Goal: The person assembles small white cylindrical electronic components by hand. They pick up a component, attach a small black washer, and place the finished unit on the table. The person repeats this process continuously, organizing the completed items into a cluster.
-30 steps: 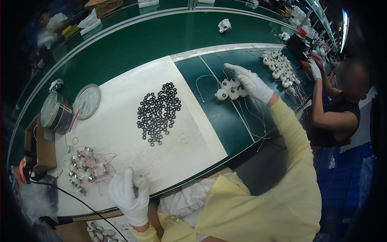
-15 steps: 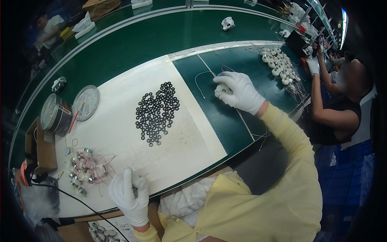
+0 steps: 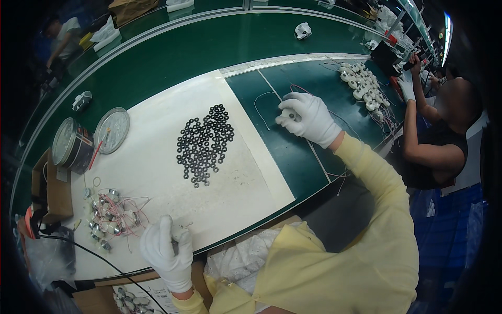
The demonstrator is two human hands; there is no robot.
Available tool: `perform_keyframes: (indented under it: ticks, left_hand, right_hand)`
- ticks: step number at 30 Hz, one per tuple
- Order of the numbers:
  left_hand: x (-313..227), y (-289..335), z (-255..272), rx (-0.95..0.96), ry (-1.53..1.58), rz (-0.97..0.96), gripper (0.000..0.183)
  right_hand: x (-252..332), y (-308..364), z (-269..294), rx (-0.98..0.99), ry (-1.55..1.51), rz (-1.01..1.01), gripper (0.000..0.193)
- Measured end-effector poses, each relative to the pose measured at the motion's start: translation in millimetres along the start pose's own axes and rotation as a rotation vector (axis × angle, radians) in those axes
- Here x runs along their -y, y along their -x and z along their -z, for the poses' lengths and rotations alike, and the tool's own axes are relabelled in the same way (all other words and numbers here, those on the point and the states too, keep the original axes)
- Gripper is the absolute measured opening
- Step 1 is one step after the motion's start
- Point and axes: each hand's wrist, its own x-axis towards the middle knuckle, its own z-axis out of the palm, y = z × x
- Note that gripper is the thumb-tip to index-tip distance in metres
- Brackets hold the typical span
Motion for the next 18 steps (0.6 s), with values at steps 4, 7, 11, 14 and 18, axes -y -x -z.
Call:
perform_keyframes:
  ticks: [4, 7, 11, 14, 18]
  left_hand:
    - [-2, -1, 0, -0.022, -0.012, -0.014, 0.050]
    - [-6, -6, 1, -0.043, -0.022, -0.021, 0.049]
    - [-4, -5, 1, -0.034, -0.006, -0.027, 0.050]
    - [0, -4, 0, -0.017, -0.006, -0.038, 0.051]
    - [-3, -8, 0, -0.033, 0.032, -0.029, 0.046]
  right_hand:
    - [-5, 0, -9, -0.020, 0.035, -0.014, 0.036]
    - [-6, 0, -12, -0.057, 0.070, 0.001, 0.037]
    - [-11, -11, -24, -0.053, 0.129, -0.034, 0.036]
    - [-15, -23, -29, -0.032, 0.154, -0.058, 0.038]
    - [-9, -27, -18, -0.055, 0.249, -0.068, 0.045]
